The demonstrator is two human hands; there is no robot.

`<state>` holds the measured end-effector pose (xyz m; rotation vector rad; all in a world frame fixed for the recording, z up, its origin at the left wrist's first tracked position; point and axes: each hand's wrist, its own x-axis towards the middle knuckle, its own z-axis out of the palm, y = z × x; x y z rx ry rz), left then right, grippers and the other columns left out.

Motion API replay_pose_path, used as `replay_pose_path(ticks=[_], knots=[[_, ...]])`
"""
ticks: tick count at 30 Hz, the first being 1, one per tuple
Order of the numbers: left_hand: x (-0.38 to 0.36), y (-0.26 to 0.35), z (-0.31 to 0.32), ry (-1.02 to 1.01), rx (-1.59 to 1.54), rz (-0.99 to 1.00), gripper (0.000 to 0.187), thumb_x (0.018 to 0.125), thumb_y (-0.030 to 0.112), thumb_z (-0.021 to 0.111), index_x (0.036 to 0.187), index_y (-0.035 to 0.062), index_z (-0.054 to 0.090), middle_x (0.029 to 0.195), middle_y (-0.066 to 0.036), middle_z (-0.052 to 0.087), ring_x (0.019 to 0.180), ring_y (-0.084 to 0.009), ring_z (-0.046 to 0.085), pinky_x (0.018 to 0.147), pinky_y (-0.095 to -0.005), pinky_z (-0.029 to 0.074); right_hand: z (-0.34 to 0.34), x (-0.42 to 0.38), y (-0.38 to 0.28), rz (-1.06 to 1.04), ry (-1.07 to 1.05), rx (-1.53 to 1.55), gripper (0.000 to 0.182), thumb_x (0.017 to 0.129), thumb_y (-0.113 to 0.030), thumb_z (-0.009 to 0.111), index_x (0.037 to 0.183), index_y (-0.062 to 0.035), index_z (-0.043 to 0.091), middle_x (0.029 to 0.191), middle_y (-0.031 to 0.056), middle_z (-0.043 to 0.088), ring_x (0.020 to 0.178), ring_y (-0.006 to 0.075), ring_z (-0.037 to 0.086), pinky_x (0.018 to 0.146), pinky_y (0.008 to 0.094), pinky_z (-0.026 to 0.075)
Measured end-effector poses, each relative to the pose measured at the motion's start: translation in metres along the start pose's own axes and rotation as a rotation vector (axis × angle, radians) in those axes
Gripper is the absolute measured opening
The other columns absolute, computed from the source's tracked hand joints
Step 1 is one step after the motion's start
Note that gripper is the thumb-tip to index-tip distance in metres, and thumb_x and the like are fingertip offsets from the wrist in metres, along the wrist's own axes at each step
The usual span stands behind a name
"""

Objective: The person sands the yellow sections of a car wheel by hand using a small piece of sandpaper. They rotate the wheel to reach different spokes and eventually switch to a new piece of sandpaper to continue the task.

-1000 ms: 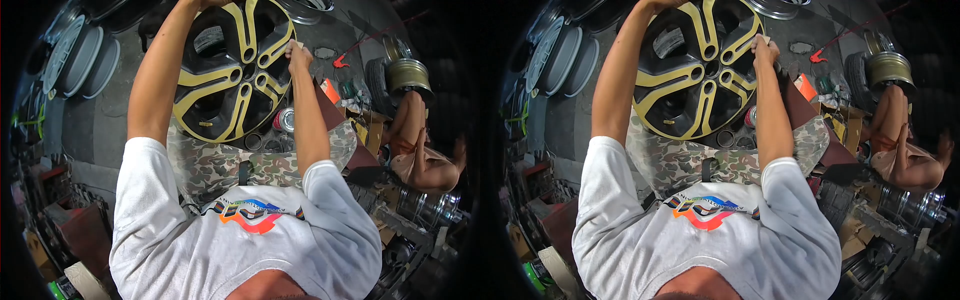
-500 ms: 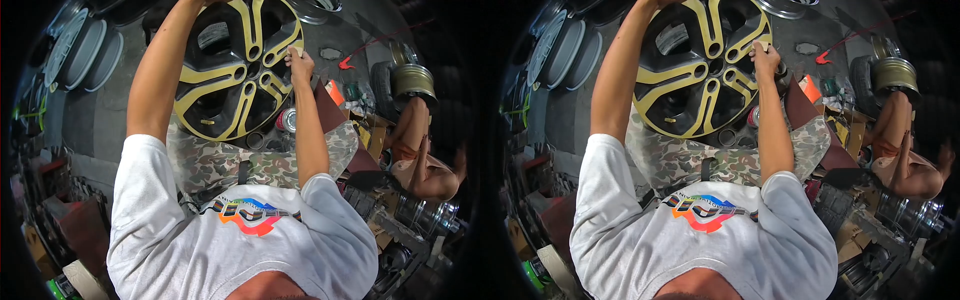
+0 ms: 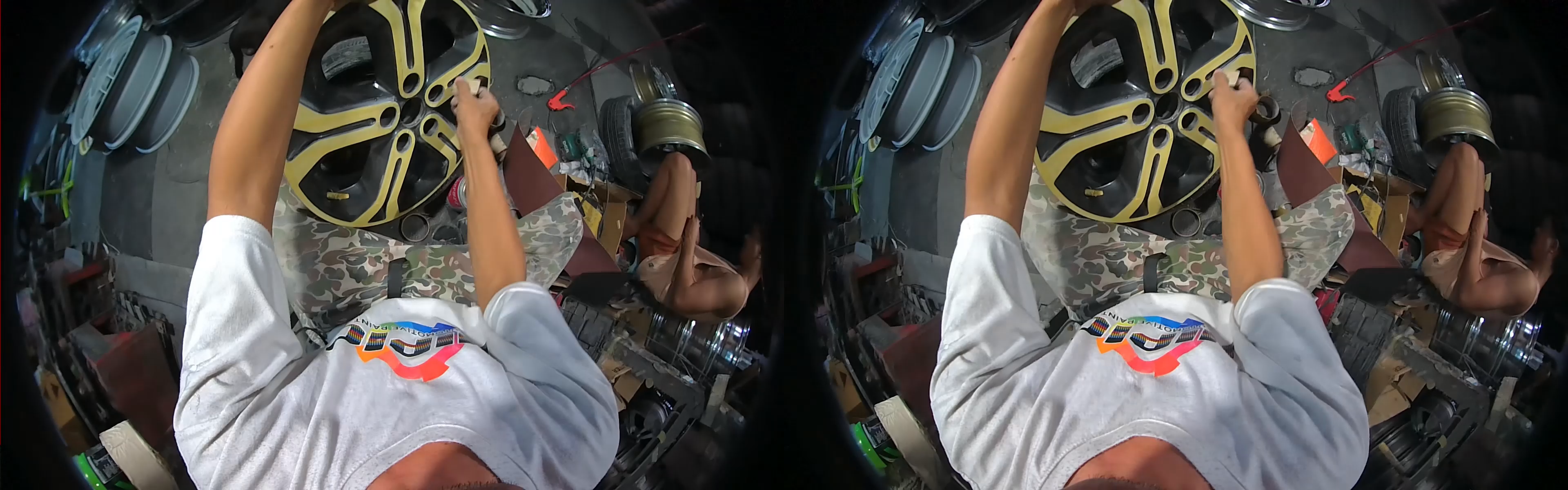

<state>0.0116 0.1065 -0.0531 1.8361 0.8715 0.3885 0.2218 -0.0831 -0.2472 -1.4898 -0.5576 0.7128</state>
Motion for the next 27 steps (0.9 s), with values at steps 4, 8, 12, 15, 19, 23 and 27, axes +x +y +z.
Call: replay_pose_path(ticks=[4,8,12,15,19,23,27], knots=[[-0.005,0.002,0.000,-0.020,-0.018,0.001,0.030,0.102,0.025,0.067,0.124,0.0064,0.075,0.109,-0.005,0.076,0.098,-0.0147,0.066,0.091,-0.0312,0.052,0.006,-0.006,0.000,0.014,0.077,-0.046,0.028,0.078,-0.022,0.078,0.079,0.0054,0.070,0.068,0.0110,0.071,0.058,0.0173,0.066,0.059,0.0322,0.051],[-0.002,0.006,-0.003,0.011,0.073,-0.010,0.031,0.102,0.026,0.067,0.125,0.0065,0.074,0.110,-0.006,0.076,0.100,-0.0150,0.066,0.093,-0.0313,0.052,0.014,0.055,0.004,-0.026,0.188,0.006,0.022,0.080,-0.015,0.077,0.082,0.0040,0.067,0.072,0.0097,0.069,0.056,0.0153,0.061,0.054,0.0296,0.047],[-0.001,0.002,-0.003,-0.013,0.035,0.039,0.032,0.102,0.027,0.067,0.127,0.0070,0.074,0.112,-0.005,0.075,0.103,-0.0156,0.066,0.094,-0.0315,0.052,0.012,0.006,-0.023,0.112,0.084,0.252,0.016,0.089,-0.008,0.076,0.089,0.0022,0.064,0.072,0.0052,0.064,0.054,0.0103,0.057,0.045,0.0236,0.041],[0.001,-0.002,-0.004,-0.017,0.000,0.025,0.032,0.102,0.027,0.066,0.126,0.0069,0.074,0.113,-0.005,0.075,0.101,-0.0159,0.066,0.093,-0.0316,0.052,0.008,0.000,-0.024,0.180,0.027,0.252,0.015,0.089,-0.008,0.076,0.090,0.0023,0.064,0.075,0.0057,0.065,0.057,0.0108,0.057,0.047,0.0234,0.042],[-0.005,0.011,0.000,0.002,0.079,-0.032,0.034,0.103,0.026,0.065,0.129,0.0061,0.072,0.112,-0.006,0.075,0.101,-0.0157,0.066,0.092,-0.0315,0.053,0.006,0.055,-0.022,0.139,0.040,0.234,0.012,0.091,-0.005,0.073,0.092,0.0029,0.064,0.076,0.0063,0.064,0.059,0.0111,0.056,0.046,0.0242,0.040],[-0.003,0.004,-0.002,0.012,0.107,0.047,0.035,0.103,0.027,0.066,0.129,0.0058,0.072,0.114,-0.007,0.075,0.103,-0.0163,0.066,0.094,-0.0315,0.052,0.004,0.031,-0.019,0.152,0.010,0.367,0.013,0.090,-0.005,0.074,0.086,0.0012,0.063,0.071,0.0061,0.064,0.054,0.0117,0.058,0.044,0.0258,0.041],[-0.001,0.002,-0.004,-0.015,0.007,-0.045,0.034,0.103,0.027,0.065,0.129,0.0056,0.072,0.115,-0.008,0.075,0.104,-0.0178,0.066,0.095,-0.0323,0.051,0.003,0.037,-0.017,0.135,-0.011,0.333,0.013,0.089,-0.004,0.074,0.084,0.0012,0.062,0.071,0.0060,0.064,0.054,0.0124,0.058,0.044,0.0264,0.041]])
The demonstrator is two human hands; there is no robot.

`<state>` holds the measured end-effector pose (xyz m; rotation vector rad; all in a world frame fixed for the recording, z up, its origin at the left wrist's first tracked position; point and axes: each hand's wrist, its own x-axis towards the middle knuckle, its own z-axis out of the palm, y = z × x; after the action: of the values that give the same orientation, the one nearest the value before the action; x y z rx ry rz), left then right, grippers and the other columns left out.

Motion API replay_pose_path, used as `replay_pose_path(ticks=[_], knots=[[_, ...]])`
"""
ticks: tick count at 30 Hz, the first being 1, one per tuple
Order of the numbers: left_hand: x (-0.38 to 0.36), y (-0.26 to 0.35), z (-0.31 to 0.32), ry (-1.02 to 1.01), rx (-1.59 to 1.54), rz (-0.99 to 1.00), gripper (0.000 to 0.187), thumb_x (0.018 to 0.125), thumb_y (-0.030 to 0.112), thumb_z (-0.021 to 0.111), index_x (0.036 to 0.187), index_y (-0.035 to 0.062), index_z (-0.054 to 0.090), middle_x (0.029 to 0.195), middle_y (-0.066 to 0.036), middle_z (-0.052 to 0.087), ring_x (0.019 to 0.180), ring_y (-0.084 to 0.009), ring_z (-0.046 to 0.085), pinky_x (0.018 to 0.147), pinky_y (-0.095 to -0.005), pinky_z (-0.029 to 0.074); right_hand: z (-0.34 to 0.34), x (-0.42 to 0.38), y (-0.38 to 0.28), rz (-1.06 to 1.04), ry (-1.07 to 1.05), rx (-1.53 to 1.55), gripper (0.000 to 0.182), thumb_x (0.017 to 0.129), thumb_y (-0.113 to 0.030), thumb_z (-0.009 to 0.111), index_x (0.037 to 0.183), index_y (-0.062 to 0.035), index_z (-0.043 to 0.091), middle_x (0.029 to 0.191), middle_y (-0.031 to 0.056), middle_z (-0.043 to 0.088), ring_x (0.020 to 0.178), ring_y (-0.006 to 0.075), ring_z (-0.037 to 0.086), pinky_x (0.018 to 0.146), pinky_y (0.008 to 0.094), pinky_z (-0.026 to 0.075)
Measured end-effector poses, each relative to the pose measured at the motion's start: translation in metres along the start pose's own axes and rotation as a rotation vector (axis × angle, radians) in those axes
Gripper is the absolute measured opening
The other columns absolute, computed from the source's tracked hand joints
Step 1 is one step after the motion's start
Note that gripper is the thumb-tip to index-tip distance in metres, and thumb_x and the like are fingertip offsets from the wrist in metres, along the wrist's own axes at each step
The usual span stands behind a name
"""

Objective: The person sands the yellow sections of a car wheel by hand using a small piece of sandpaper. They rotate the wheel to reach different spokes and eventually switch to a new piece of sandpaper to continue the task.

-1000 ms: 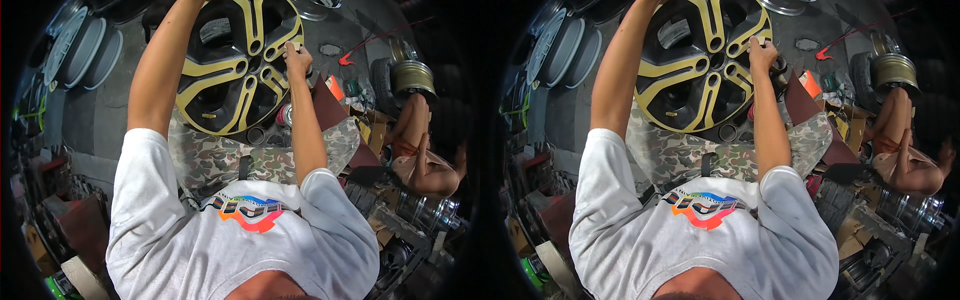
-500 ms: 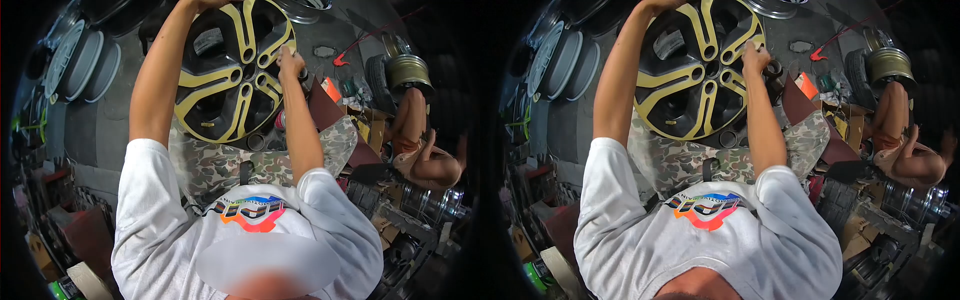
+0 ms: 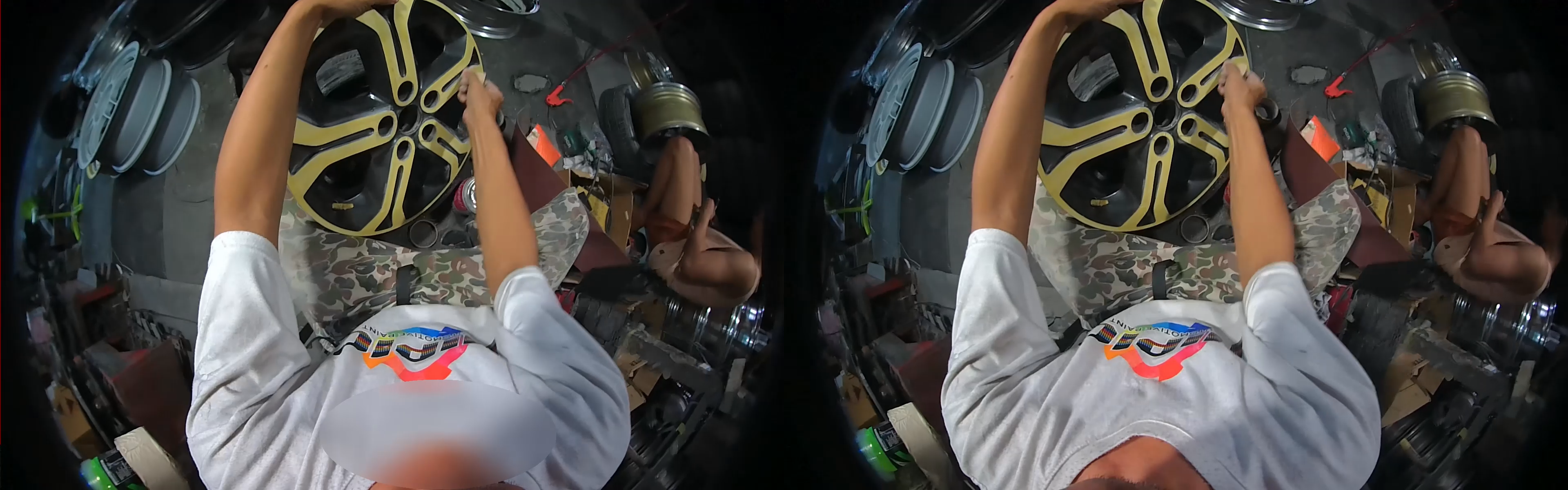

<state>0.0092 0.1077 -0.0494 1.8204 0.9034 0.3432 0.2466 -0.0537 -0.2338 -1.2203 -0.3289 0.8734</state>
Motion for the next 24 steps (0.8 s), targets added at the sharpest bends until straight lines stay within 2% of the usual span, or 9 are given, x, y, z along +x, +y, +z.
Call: replay_pose_path(ticks=[2,4,8,10,12,14,20,22,24], knots=[[0.000,0.002,0.005,-0.022,-0.058,-0.049,0.034,0.103,0.026,0.065,0.129,0.0056,0.072,0.115,-0.008,0.075,0.105,-0.0182,0.066,0.095,-0.0325,0.051,-0.003,0.027,0.005,-0.014,0.033,0.003,0.013,0.088,-0.003,0.073,0.084,0.0027,0.063,0.071,0.0065,0.064,0.053,0.0125,0.058,0.044,0.0262,0.041],[-0.003,0.002,0.005,0.057,0.108,0.086,0.033,0.102,0.026,0.065,0.128,0.0055,0.072,0.114,-0.008,0.076,0.104,-0.0179,0.066,0.095,-0.0325,0.051,0.008,0.029,-0.009,0.044,0.156,-0.055,0.014,0.088,-0.004,0.073,0.084,0.0044,0.063,0.071,0.0067,0.064,0.054,0.0124,0.059,0.044,0.0258,0.042],[-0.002,-0.001,0.002,0.031,0.060,0.061,0.034,0.102,0.026,0.066,0.128,0.0054,0.073,0.113,-0.008,0.075,0.102,-0.0177,0.066,0.094,-0.0327,0.052,0.006,-0.008,-0.005,0.032,0.079,-0.013,0.014,0.088,-0.005,0.075,0.084,0.0037,0.065,0.071,0.0078,0.065,0.055,0.0128,0.059,0.044,0.0256,0.043],[-0.001,0.000,0.002,0.010,-0.005,0.006,0.032,0.103,0.024,0.065,0.128,0.0051,0.073,0.111,-0.006,0.075,0.098,-0.0163,0.066,0.090,-0.0330,0.053,-0.002,0.012,-0.007,0.016,0.018,-0.002,0.014,0.087,-0.004,0.075,0.083,0.0031,0.065,0.071,0.0078,0.065,0.054,0.0132,0.059,0.044,0.0259,0.043],[-0.001,0.003,0.004,0.008,-0.039,-0.039,0.032,0.103,0.025,0.066,0.127,0.0052,0.073,0.111,-0.006,0.075,0.100,-0.0159,0.066,0.091,-0.0326,0.053,-0.003,0.047,-0.009,0.094,0.136,-0.053,0.013,0.086,-0.003,0.074,0.080,0.0027,0.064,0.070,0.0083,0.065,0.053,0.0133,0.057,0.044,0.0261,0.042],[0.001,-0.005,0.002,0.029,-0.005,0.071,0.032,0.102,0.026,0.067,0.126,0.0054,0.073,0.111,-0.005,0.075,0.101,-0.0155,0.066,0.093,-0.0322,0.052,-0.001,0.056,-0.015,0.159,0.178,-0.042,0.013,0.087,-0.004,0.074,0.083,0.0030,0.064,0.070,0.0078,0.065,0.053,0.0131,0.057,0.045,0.0260,0.042],[-0.001,-0.001,0.000,-0.040,-0.116,-0.041,0.032,0.102,0.027,0.067,0.125,0.0056,0.074,0.110,-0.004,0.075,0.101,-0.0148,0.066,0.091,-0.0315,0.052,-0.012,0.021,-0.004,0.030,-0.054,-0.105,0.015,0.090,-0.008,0.076,0.087,0.0024,0.064,0.072,0.0078,0.066,0.055,0.0129,0.058,0.047,0.0258,0.044],[0.007,-0.010,-0.002,0.021,0.036,0.083,0.032,0.102,0.026,0.067,0.126,0.0052,0.074,0.111,-0.005,0.076,0.101,-0.0157,0.066,0.091,-0.0316,0.053,-0.007,0.020,-0.007,0.004,-0.034,-0.144,0.019,0.091,-0.011,0.077,0.086,0.0016,0.064,0.073,0.0074,0.066,0.056,0.0126,0.059,0.048,0.0256,0.044],[0.005,-0.008,-0.001,0.025,0.030,0.079,0.034,0.101,0.026,0.068,0.127,0.0050,0.073,0.111,-0.005,0.075,0.101,-0.0161,0.066,0.091,-0.0319,0.053,-0.008,0.011,0.003,-0.040,0.014,-0.108,0.022,0.092,-0.014,0.078,0.087,0.0012,0.063,0.074,0.0069,0.066,0.057,0.0123,0.059,0.049,0.0259,0.045]])
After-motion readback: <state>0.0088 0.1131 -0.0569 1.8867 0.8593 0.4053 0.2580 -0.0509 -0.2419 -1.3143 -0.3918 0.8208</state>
